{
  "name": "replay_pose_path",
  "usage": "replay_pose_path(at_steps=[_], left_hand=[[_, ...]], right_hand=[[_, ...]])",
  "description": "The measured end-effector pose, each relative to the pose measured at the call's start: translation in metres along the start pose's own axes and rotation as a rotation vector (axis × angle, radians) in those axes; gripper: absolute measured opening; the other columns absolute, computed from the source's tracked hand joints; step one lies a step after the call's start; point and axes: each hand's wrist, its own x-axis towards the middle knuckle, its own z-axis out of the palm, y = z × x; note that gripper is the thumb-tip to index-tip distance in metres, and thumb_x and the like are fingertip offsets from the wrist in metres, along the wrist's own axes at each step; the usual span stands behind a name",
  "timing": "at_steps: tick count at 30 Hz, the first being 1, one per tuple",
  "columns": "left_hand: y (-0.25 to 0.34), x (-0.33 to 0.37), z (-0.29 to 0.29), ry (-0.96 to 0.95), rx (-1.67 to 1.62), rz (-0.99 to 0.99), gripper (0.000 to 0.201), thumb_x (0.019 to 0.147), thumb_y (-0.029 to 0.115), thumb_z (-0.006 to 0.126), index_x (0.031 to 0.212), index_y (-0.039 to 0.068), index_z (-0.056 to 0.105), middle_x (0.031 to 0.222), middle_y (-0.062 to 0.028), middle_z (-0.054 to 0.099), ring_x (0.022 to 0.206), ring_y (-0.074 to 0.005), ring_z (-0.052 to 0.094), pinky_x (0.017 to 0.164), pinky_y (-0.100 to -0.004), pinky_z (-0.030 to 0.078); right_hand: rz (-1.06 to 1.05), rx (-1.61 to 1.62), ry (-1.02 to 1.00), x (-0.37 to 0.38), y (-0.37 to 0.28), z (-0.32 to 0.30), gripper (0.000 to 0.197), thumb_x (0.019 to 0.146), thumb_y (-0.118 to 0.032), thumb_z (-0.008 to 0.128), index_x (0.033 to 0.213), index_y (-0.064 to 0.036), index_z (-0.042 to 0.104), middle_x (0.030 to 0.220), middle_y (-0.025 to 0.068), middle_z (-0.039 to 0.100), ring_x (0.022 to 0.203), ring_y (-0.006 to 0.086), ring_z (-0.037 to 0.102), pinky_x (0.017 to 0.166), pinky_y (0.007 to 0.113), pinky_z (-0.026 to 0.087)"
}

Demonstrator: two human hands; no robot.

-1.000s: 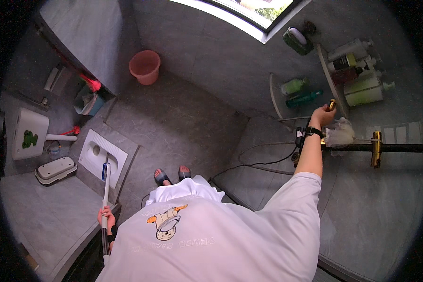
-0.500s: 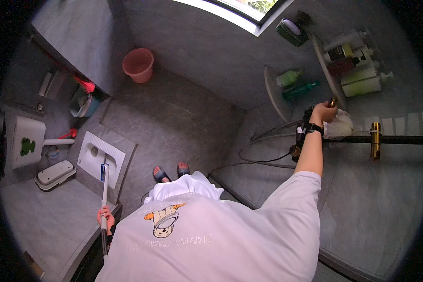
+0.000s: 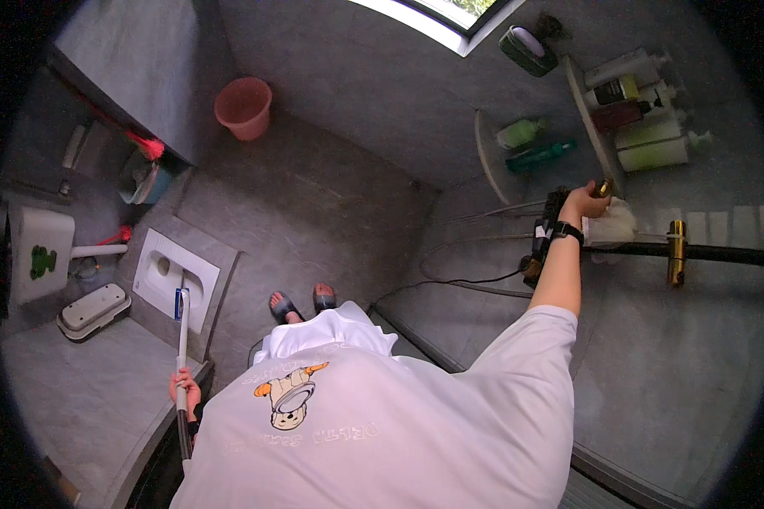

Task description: Cleaning a squat toilet and the surrounding floor area using a mop and a water spray hose.

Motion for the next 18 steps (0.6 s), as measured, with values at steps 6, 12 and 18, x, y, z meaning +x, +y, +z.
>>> replay_pose_path(at_steps=[6,12,18], left_hand=[[-0.001,-0.003,0.002,-0.006,-0.015,-0.003,0.034,0.089,0.013,0.047,0.112,-0.007,0.032,0.097,-0.0108,0.045,0.068,-0.0102,0.053,0.048,-0.0234,0.042],[-0.004,0.003,0.004,-0.021,0.03,0.006,0.032,0.089,0.013,0.047,0.11,-0.007,0.033,0.095,-0.0105,0.045,0.068,-0.0098,0.053,0.049,-0.0228,0.043],[0.002,-0.008,0.002,-0.041,-0.001,0.013,0.033,0.088,0.013,0.048,0.109,-0.008,0.033,0.094,-0.0094,0.046,0.068,-0.0096,0.053,0.049,-0.0231,0.043]], right_hand=[[0.034,0.261,-0.025,-0.021,-0.027,-0.025,0.048,0.081,-0.021,0.067,0.113,0.0093,0.048,0.108,0.0256,0.054,0.098,0.0356,0.057,0.081,0.039,0.049],[0.04,0.093,-0.019,-0.015,-0.023,-0.013,0.039,0.081,-0.017,0.066,0.107,0.0075,0.05,0.1,0.0226,0.06,0.084,0.0342,0.062,0.077,0.04,0.05],[-0.071,-0.138,-0.154,-0.012,0.009,0.02,0.035,0.081,-0.025,0.064,0.099,0.0041,0.057,0.097,0.0198,0.06,0.092,0.0375,0.054,0.083,0.047,0.038]])
